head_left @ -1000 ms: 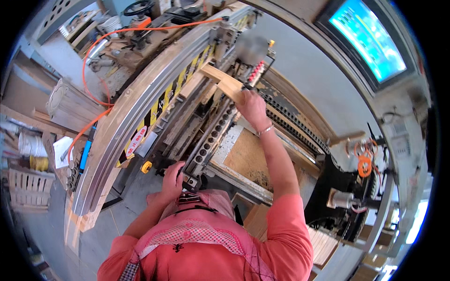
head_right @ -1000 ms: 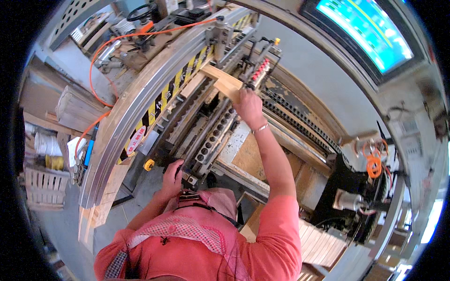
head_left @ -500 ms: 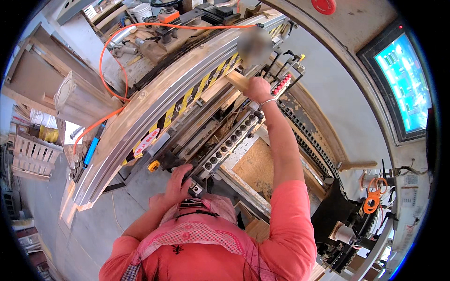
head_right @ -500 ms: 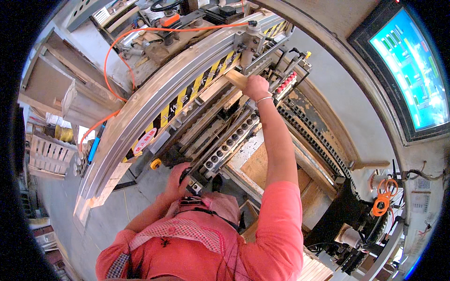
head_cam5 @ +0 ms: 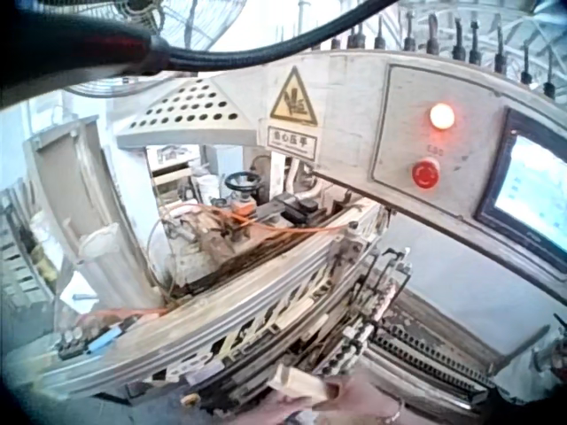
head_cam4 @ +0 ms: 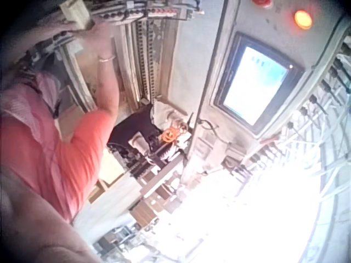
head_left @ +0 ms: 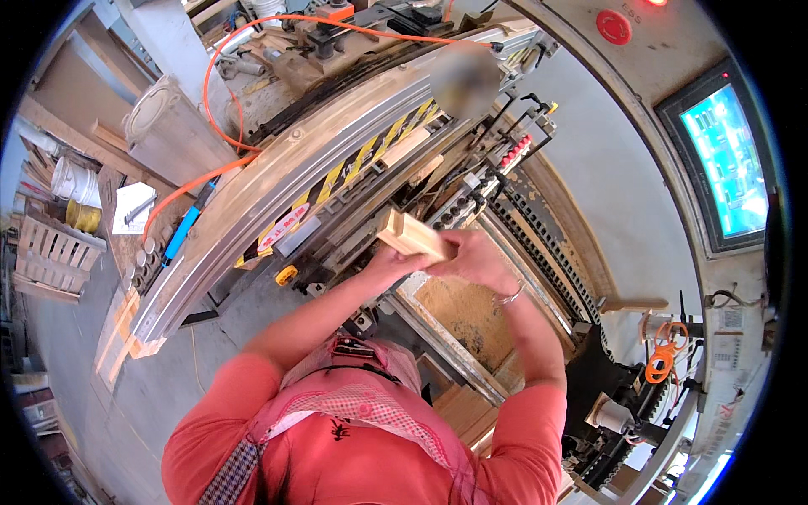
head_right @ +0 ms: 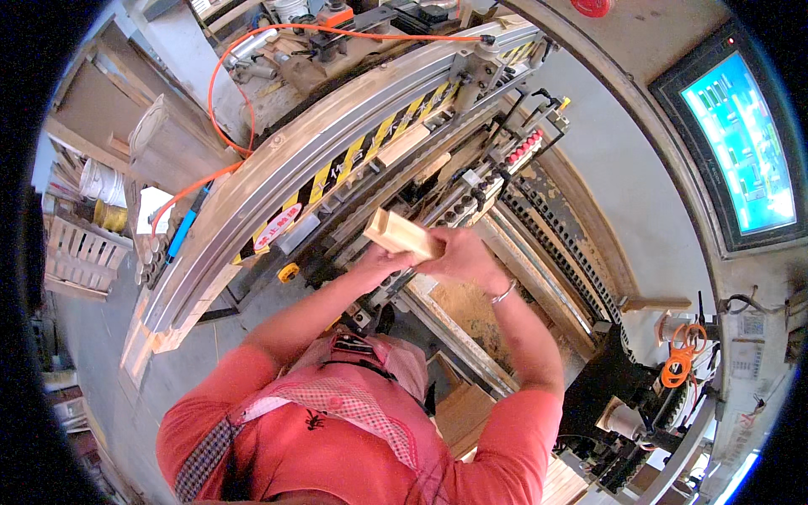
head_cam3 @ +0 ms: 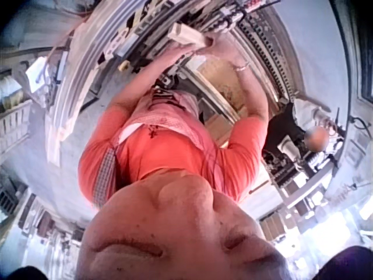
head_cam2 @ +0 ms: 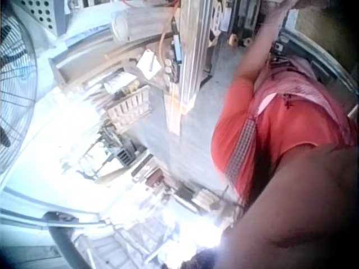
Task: The person repeatedly feeds small wooden blocks into a machine to process them, then stacks the finished pieces. The person also briefly gathers thin wooden sticks from a bucket and places them on a workbench.
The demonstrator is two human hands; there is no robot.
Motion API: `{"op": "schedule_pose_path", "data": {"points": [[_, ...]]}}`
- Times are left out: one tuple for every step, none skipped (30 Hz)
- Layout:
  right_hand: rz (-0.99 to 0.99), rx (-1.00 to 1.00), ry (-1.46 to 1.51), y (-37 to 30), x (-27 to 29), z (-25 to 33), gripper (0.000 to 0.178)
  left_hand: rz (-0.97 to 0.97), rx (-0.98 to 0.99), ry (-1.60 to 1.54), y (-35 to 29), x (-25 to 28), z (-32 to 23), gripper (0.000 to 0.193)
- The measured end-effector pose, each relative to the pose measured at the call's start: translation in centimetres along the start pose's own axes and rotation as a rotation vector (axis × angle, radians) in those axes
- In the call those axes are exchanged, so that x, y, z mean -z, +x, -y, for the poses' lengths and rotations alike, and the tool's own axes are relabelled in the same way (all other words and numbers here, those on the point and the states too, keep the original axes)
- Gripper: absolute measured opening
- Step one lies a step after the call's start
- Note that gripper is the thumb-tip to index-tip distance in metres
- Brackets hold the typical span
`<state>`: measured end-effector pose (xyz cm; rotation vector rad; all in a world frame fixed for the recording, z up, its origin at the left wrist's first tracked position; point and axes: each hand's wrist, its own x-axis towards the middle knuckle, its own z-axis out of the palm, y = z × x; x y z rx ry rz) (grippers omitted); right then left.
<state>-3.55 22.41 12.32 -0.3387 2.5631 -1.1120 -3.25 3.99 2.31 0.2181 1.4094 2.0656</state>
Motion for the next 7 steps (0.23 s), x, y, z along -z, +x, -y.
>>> {"op": "schedule_pose_path", "data": {"points": [[-0.01,-0.046,-0.048,-0.4,-0.6,-0.2,0.044,0.028,-0.079,-0.081,-0.2,-0.4,0.1,0.042],[-0.019,-0.046,0.021,-0.6,-0.7,-0.2,0.043,0.043,-0.093,-0.079,-0.5,-0.5,0.0,0.041],[-0.028,-0.042,0.093,-0.7,-0.7,-0.4,0.041,0.055,-0.107,-0.073,-0.8,-0.5,-0.1,0.041],[-0.035,-0.038,0.165,-0.9,-0.6,-0.5,0.04,0.066,-0.121,-0.066,-1.2,-0.4,-0.1,0.04],[-0.015,-0.037,0.245,-0.8,-0.2,-0.7,0.039,0.043,-0.131,-0.028,-1.4,0.2,0.6,0.041],[0.003,-0.038,0.325,-0.7,0.6,-0.9,0.038,0.076,-0.129,-0.145,-1.4,0.7,0.8,0.044],[0.055,-0.182,0.3,-0.5,1.7,-1.1,0.045,0.108,-0.128,-0.262,-1.3,1.4,0.8,0.048]]}}
